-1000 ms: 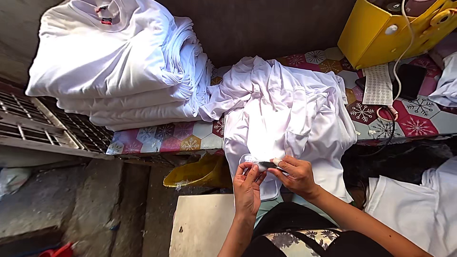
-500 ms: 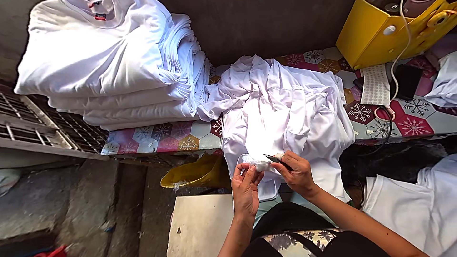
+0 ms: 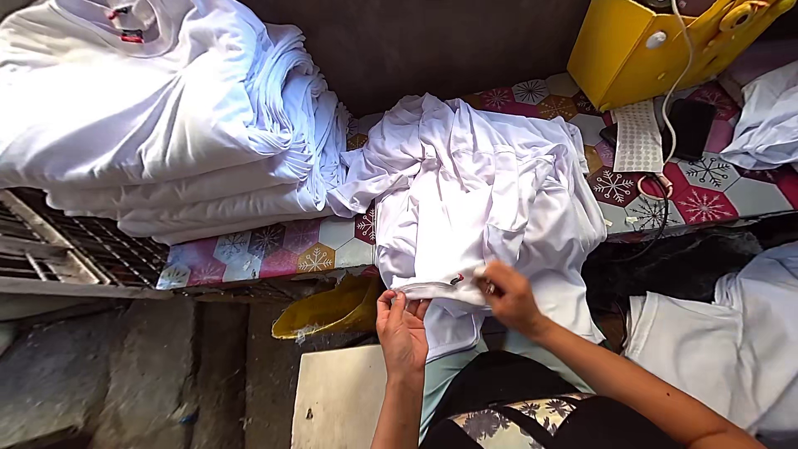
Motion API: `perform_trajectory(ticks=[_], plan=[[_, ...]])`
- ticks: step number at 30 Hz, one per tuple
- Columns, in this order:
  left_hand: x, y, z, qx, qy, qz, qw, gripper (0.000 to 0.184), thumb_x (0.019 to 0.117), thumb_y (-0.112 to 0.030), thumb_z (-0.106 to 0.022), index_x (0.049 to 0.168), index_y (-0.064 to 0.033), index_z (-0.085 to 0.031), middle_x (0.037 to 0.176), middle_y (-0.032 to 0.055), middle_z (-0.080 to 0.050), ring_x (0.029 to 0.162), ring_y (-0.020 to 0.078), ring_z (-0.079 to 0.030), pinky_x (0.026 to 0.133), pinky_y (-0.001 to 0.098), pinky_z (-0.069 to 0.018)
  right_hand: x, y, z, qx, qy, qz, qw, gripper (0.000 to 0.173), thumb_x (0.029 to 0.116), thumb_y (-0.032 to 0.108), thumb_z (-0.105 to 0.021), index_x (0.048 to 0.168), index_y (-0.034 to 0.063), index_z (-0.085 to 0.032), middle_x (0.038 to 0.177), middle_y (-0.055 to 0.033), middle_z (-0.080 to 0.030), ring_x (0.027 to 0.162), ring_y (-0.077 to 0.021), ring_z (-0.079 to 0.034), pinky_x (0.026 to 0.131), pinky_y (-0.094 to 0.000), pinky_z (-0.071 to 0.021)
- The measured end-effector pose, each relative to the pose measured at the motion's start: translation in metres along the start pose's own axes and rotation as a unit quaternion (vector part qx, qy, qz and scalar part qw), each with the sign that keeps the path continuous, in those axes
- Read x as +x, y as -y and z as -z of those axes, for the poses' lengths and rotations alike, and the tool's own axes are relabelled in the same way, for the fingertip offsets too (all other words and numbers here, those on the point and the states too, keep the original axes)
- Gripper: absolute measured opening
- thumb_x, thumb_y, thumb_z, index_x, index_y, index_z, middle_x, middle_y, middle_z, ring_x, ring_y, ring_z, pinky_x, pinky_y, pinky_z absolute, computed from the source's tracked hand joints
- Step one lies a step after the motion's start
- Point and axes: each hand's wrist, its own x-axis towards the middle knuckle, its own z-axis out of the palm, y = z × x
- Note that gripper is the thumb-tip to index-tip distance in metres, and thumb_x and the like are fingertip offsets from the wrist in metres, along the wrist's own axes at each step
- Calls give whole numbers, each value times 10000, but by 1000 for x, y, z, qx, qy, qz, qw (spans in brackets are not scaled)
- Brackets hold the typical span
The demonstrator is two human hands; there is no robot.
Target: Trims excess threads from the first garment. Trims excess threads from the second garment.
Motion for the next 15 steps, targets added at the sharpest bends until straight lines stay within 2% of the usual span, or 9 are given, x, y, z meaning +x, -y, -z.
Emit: perform_trajectory(ticks=[2,3,4,6,8,10,12,15], plan=[[8,-4,0,-8,-10,-19,1000,165,1087,-13,-293,1104,-87,-440,932,25,-654,799,138,-717,729,317,-635,20,-29,16,-116,-37,-111,986,337,912,215,-743,1148,-25,-730,1100,-221,-693,831,-316,-702,697,-470,-588],[12,-7,-3,-9,-10,-29,999,173,1086,-9,-292,1092,-89,-445,924,15,-653,793,123,-714,727,302,-633,31,-42,23,-156,-26,-141,977,462,896,285,-778,1233,-21,-702,1187,-252,-667,863,-385,-704,699,-549,-574],[17,-10,-5,-6,-8,-39,999,182,1085,-6,-293,1082,-90,-455,915,5,-654,789,108,-710,732,286,-630,42,-55,28,-183,4,-158,970,511,887,299,-794,1267,-23,-681,1223,-267,-648,887,-427,-701,708,-601,-563],[28,-16,-10,9,-5,-67,998,188,1080,0,-304,1100,-76,-475,912,-5,-648,795,82,-695,751,265,-617,58,-74,35,-180,74,-193,962,306,930,184,-742,1123,-51,-709,1117,-257,-682,914,-434,-695,760,-633,-541],[50,-27,-12,20,-27,-115,993,189,1078,5,-323,1170,-42,-482,937,-9,-631,801,47,-673,762,230,-599,71,-80,44,-116,57,-238,963,227,976,125,-668,1072,-79,-699,1013,-237,-697,893,-375,-683,816,-581,-536],[81,-35,-6,4,-72,-154,985,217,1079,13,-325,1244,-3,-465,999,11,-603,835,39,-652,791,213,-576,79,-77,57,-25,-26,-296,954,229,999,158,-658,1061,-61,-678,891,-177,-670,793,-263,-635,773,-473,-527],[110,-34,2,-14,-88,-148,985,288,1075,32,-312,1343,41,-418,1129,75,-570,919,78,-636,853,230,-552,81,-79,63,35,-81,-330,940,209,986,187,-678,980,-20,-648,752,-65,-544,670,-136,-498,663,-355,-447],[129,-18,-1,47,-67,-91,992,403,1067,41,-348,1468,71,-326,1328,180,-493,1059,164,-613,942,272,-522,74,-86,64,61,-80,-359,928,196,983,169,-680,947,-20,-645,720,-30,-517,647,-95,-471,650,-306,-427]])
